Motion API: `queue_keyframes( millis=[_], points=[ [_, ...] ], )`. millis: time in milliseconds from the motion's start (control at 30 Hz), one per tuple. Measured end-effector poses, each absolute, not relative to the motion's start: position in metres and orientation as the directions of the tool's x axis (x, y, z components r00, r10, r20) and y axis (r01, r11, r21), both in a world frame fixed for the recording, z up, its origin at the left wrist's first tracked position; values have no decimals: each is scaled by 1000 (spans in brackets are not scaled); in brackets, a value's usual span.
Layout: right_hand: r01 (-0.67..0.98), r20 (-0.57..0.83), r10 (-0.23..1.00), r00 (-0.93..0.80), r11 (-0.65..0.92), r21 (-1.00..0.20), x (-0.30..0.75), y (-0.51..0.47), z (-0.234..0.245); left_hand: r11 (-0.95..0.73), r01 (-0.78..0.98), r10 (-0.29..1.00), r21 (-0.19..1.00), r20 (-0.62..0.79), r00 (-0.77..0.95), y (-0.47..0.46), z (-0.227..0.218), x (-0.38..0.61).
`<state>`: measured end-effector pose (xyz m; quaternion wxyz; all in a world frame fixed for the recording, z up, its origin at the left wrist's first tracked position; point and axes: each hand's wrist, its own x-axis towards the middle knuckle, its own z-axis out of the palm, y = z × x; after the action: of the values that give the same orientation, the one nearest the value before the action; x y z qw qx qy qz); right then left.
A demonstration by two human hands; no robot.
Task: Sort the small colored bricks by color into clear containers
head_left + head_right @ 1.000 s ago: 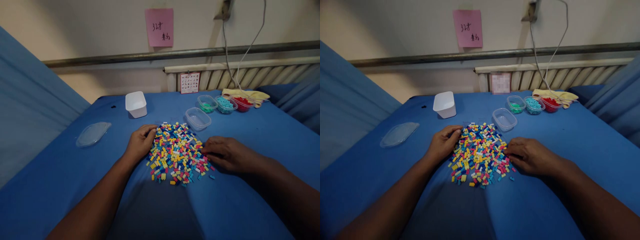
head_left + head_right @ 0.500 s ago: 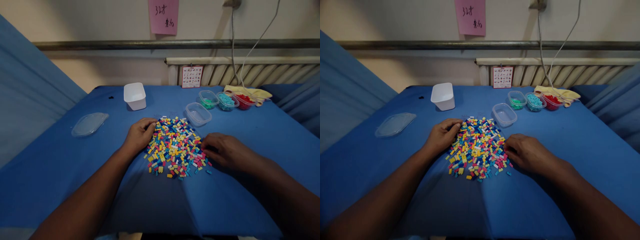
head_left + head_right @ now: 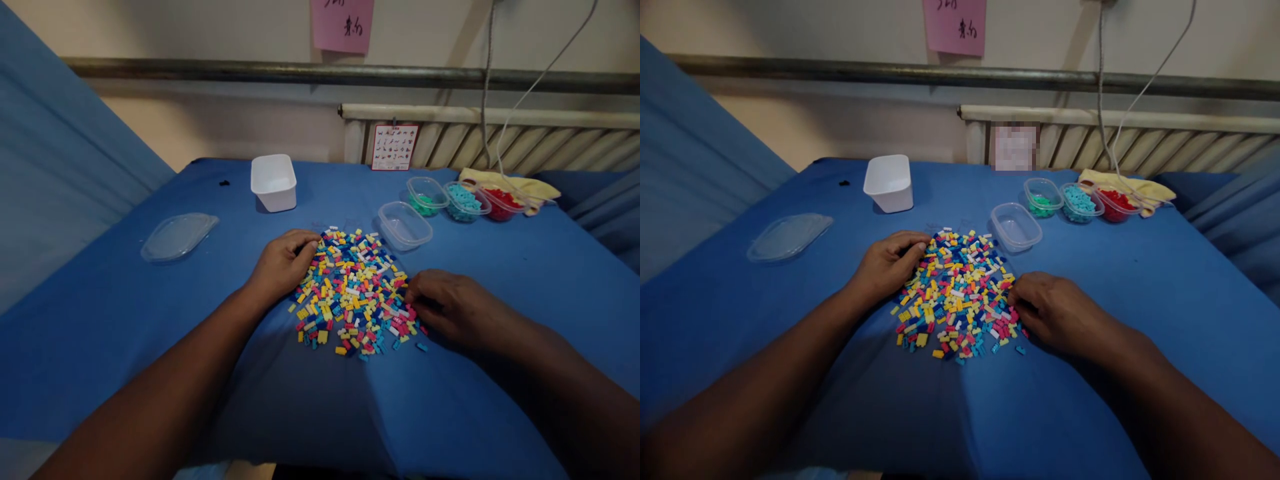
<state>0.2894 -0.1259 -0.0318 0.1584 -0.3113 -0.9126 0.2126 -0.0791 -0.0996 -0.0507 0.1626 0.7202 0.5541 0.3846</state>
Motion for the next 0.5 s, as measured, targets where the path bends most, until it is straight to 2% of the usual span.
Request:
queue_keyframes(
  millis=[133,233,333,500],
  points=[
    [487,187,632,-752,725,-487,289,-126,-34,-339,658,917,672,392,73,-100,-50,-78],
    [497,218,689,-691,672,-550,289,-125,-36,-343,655,914,674,400,67,-100,-49,-77],
    [503,215,782,-586,558,-659,287,-123,-38,-357,646,907,675,416,65,-100,-49,-76],
    [440,109,904,-414,303,-845,287,-120,-45,-371,628,899,684,433,61,-99,-52,-78]
  ],
)
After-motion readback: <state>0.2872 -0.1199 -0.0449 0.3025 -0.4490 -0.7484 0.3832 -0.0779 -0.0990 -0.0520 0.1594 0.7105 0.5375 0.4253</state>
